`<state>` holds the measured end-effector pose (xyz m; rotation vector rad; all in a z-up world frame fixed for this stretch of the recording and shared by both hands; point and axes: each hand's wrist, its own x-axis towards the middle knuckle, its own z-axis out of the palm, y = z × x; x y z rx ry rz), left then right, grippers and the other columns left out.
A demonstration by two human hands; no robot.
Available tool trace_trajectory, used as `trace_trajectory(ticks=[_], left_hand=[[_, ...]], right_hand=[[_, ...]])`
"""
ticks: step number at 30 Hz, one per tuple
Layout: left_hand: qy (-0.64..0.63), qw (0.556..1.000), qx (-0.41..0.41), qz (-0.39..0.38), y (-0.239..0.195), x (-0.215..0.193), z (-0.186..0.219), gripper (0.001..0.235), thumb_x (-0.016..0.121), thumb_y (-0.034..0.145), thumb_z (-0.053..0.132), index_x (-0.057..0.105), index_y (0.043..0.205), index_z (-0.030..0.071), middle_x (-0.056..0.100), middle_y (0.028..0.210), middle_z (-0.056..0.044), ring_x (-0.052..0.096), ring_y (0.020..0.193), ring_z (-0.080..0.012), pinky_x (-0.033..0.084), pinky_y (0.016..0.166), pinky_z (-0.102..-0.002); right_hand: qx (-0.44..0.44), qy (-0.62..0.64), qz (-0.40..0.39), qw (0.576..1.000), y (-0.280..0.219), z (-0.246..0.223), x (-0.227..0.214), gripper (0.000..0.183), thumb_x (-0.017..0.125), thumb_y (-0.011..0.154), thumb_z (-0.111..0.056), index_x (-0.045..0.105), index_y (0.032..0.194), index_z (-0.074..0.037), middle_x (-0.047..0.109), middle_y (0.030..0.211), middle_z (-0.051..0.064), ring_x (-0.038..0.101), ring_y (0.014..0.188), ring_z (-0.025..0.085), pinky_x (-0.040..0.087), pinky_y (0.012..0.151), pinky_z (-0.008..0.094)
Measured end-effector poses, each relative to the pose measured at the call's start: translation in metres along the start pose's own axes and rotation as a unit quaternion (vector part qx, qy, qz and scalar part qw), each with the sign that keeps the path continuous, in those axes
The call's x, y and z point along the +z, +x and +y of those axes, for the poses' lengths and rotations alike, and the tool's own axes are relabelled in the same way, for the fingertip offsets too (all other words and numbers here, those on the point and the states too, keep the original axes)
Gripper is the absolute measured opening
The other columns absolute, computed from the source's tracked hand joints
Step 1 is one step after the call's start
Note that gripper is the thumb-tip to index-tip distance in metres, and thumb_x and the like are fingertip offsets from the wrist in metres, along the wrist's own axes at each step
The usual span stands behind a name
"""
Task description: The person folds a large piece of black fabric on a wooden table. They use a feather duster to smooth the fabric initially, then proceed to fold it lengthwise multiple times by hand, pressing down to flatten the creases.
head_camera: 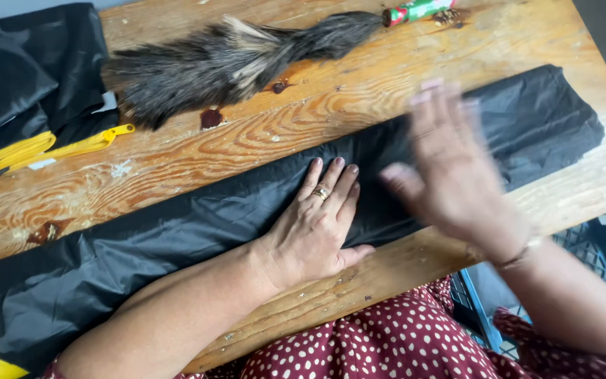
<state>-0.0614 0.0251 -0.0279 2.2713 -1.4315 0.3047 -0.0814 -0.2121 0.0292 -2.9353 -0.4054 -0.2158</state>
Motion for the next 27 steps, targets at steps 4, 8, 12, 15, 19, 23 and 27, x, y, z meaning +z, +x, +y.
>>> trace_trajectory(ticks=[4,8,12,15,19,23,27], left_hand=[[-0.060,0.998,-0.004,0.023,0.001,-0.003,0.000,0.086,0.064,0.094,0.055,0.049,0.143,-0.014,0.050,0.145,-0.042,0.042,0.142,-0.0554,0.024,0.123,-0.067],[0.012,1.000,-0.002,-0.005,-0.003,0.000,-0.001,0.091,0.072,0.082,0.062,0.061,0.131,-0.014,0.051,0.147,-0.035,0.043,0.143,-0.0512,0.025,0.123,-0.065],[0.023,1.000,0.006,-0.003,-0.003,0.003,-0.001,0.091,0.068,0.087,0.064,0.061,0.134,-0.014,0.050,0.149,-0.035,0.043,0.144,-0.0508,0.025,0.123,-0.065],[0.023,1.000,0.012,-0.008,-0.002,0.004,-0.003,0.092,0.068,0.086,0.064,0.059,0.133,-0.015,0.049,0.149,-0.035,0.042,0.144,-0.0519,0.024,0.123,-0.066],[0.030,0.999,0.019,-0.013,-0.003,0.005,-0.003,0.093,0.068,0.085,0.063,0.059,0.133,-0.015,0.050,0.148,-0.036,0.043,0.142,-0.0533,0.024,0.123,-0.066],[-0.006,1.000,0.028,0.010,0.002,-0.001,-0.004,0.089,0.064,0.090,0.060,0.056,0.129,-0.020,0.053,0.141,-0.040,0.045,0.139,-0.0554,0.027,0.121,-0.066],[-0.046,0.998,0.029,-0.021,0.014,-0.008,-0.015,0.081,0.062,0.093,0.061,0.055,0.125,-0.013,0.043,0.149,-0.039,0.040,0.143,-0.0535,0.026,0.124,-0.062]], right_hand=[[-0.133,0.065,-0.082,0.986,0.008,-0.036,0.015,0.082,0.026,0.107,-0.056,0.015,0.162,0.004,0.014,0.170,0.025,0.007,0.159,0.036,0.004,0.128,0.051],[-0.016,0.064,-0.120,0.991,0.003,0.028,0.015,0.078,0.033,0.105,-0.048,0.009,0.164,-0.003,0.004,0.172,0.020,-0.001,0.158,0.032,-0.004,0.126,0.047],[0.158,0.003,-0.071,0.985,-0.016,0.108,0.014,0.078,0.032,0.107,-0.045,0.013,0.164,0.005,0.007,0.170,0.028,0.002,0.157,0.039,0.003,0.125,0.053],[0.253,-0.003,-0.113,0.961,-0.003,0.091,-0.004,0.089,0.023,0.103,-0.058,0.002,0.162,0.006,-0.004,0.169,0.027,-0.006,0.157,0.040,-0.003,0.126,0.051],[0.069,-0.012,0.027,0.997,-0.019,0.027,0.019,0.084,0.045,0.109,-0.044,-0.001,0.165,-0.001,-0.004,0.170,0.028,-0.008,0.158,0.046,0.001,0.129,0.064],[-0.089,0.119,-0.033,0.988,-0.020,-0.036,0.022,0.080,0.037,0.106,-0.050,0.015,0.163,0.002,0.010,0.170,0.027,0.004,0.159,0.041,0.003,0.130,0.051],[-0.106,0.062,-0.070,0.990,-0.015,-0.010,0.030,0.072,0.037,0.108,-0.043,0.018,0.164,-0.003,0.013,0.172,0.020,0.007,0.159,0.037,0.003,0.128,0.048]])
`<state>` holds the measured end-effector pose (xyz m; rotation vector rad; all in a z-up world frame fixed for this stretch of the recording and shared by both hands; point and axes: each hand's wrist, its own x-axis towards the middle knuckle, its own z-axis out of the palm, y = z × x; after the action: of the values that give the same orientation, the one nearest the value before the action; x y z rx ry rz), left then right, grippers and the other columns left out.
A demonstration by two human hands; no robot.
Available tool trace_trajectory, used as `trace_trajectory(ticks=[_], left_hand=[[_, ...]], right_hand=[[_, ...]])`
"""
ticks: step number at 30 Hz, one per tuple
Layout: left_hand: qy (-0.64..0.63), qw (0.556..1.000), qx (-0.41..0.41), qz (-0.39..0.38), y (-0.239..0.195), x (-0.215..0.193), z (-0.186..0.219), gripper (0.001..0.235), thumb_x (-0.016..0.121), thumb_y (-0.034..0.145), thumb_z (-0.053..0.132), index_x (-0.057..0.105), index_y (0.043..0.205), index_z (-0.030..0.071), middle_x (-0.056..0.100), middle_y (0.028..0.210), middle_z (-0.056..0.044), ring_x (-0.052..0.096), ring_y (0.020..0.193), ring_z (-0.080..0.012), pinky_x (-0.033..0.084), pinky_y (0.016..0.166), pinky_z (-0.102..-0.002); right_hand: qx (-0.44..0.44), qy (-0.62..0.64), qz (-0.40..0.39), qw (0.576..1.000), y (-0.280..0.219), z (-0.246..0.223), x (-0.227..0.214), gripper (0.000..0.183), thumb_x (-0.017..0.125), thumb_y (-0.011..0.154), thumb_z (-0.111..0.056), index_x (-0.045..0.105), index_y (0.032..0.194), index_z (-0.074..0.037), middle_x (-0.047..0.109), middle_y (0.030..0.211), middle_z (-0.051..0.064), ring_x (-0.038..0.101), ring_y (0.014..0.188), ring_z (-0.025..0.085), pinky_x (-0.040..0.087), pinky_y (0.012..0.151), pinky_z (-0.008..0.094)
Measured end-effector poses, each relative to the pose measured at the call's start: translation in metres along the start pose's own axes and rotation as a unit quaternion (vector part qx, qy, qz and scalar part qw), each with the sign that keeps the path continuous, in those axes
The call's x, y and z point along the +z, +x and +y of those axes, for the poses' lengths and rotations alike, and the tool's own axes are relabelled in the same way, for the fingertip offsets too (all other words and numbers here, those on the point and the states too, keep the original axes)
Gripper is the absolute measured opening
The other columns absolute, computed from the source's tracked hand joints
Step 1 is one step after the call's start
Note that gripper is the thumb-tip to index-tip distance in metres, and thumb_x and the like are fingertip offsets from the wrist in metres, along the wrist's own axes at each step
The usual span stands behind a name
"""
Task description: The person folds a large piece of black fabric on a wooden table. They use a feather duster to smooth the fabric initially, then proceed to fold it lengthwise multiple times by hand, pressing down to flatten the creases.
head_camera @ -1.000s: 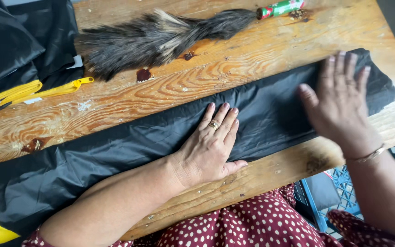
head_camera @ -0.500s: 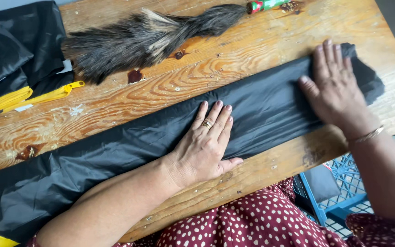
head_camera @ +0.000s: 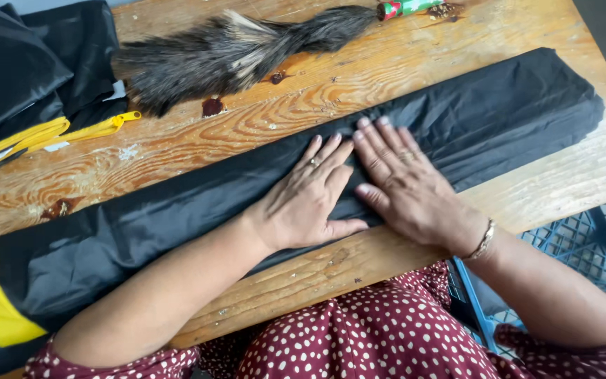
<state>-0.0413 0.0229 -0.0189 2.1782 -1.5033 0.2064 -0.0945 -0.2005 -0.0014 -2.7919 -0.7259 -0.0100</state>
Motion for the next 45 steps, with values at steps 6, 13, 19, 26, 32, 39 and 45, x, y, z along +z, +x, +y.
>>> trace_trajectory(ticks=[6,13,19,26,32,39,45], left_hand=[[0.158,0.976,-0.131,-0.072,-0.014,-0.020,-0.008,0.112,0.046,0.089,0.083,0.037,0.156,-0.005,0.018,0.167,-0.029,0.015,0.155,-0.0468,0.006,0.122,-0.071],[0.134,0.981,-0.133,-0.050,-0.021,-0.022,-0.019,0.114,0.060,0.081,0.076,0.035,0.156,-0.007,0.018,0.164,-0.037,0.014,0.154,-0.0517,0.005,0.125,-0.067],[0.162,0.983,-0.090,-0.003,-0.032,-0.002,-0.017,0.101,0.059,0.087,0.067,0.047,0.146,-0.013,0.038,0.155,-0.038,0.034,0.148,-0.0531,0.019,0.125,-0.064],[0.142,0.986,-0.078,0.029,-0.035,0.006,-0.015,0.086,0.056,0.096,0.062,0.053,0.142,-0.011,0.044,0.151,-0.039,0.038,0.144,-0.0564,0.024,0.122,-0.068],[0.130,0.987,-0.094,0.022,-0.025,0.007,-0.010,0.091,0.057,0.095,0.063,0.045,0.147,-0.011,0.042,0.153,-0.038,0.037,0.145,-0.0551,0.021,0.124,-0.066],[0.152,0.945,-0.285,0.052,-0.025,-0.013,0.004,0.142,0.053,0.067,0.097,0.038,0.149,-0.018,0.016,0.162,-0.042,0.008,0.154,-0.0535,0.004,0.124,-0.068],[0.121,0.945,-0.301,0.046,-0.034,-0.019,0.002,0.121,0.041,0.085,0.085,0.029,0.154,-0.015,0.015,0.165,-0.035,0.010,0.156,-0.0490,0.003,0.126,-0.064]], right_hand=[[0.066,-0.059,-0.001,0.996,-0.015,0.073,-0.012,0.071,0.040,0.104,-0.039,0.021,0.165,-0.008,0.011,0.173,0.019,0.003,0.158,0.043,0.004,0.126,0.053],[0.105,-0.120,0.098,0.982,-0.005,0.039,-0.021,0.068,0.048,0.108,-0.034,0.043,0.158,0.012,0.015,0.163,0.046,0.009,0.151,0.061,0.012,0.123,0.069],[-0.064,-0.041,0.047,0.996,0.004,-0.047,0.006,0.076,0.055,0.101,-0.041,0.030,0.160,-0.001,0.025,0.168,0.024,0.020,0.157,0.042,0.015,0.128,0.056],[-0.077,0.077,0.102,0.989,-0.006,-0.041,-0.039,0.026,0.061,0.098,-0.008,0.065,0.121,0.002,0.062,0.138,0.020,0.058,0.132,0.036,0.039,0.121,0.052],[-0.039,0.012,0.085,0.996,0.055,-0.038,-0.022,0.058,0.051,0.106,-0.030,0.042,0.153,0.003,0.032,0.163,0.028,0.025,0.153,0.046,0.022,0.124,0.056],[-0.065,-0.089,0.070,0.991,0.064,-0.016,0.012,0.072,0.036,0.108,-0.049,0.025,0.165,-0.007,0.019,0.172,0.021,0.015,0.159,0.043,0.013,0.126,0.059],[-0.068,-0.093,0.062,0.991,0.065,-0.015,0.013,0.076,0.039,0.105,-0.052,0.026,0.164,-0.005,0.019,0.171,0.024,0.015,0.157,0.047,0.016,0.125,0.062]])
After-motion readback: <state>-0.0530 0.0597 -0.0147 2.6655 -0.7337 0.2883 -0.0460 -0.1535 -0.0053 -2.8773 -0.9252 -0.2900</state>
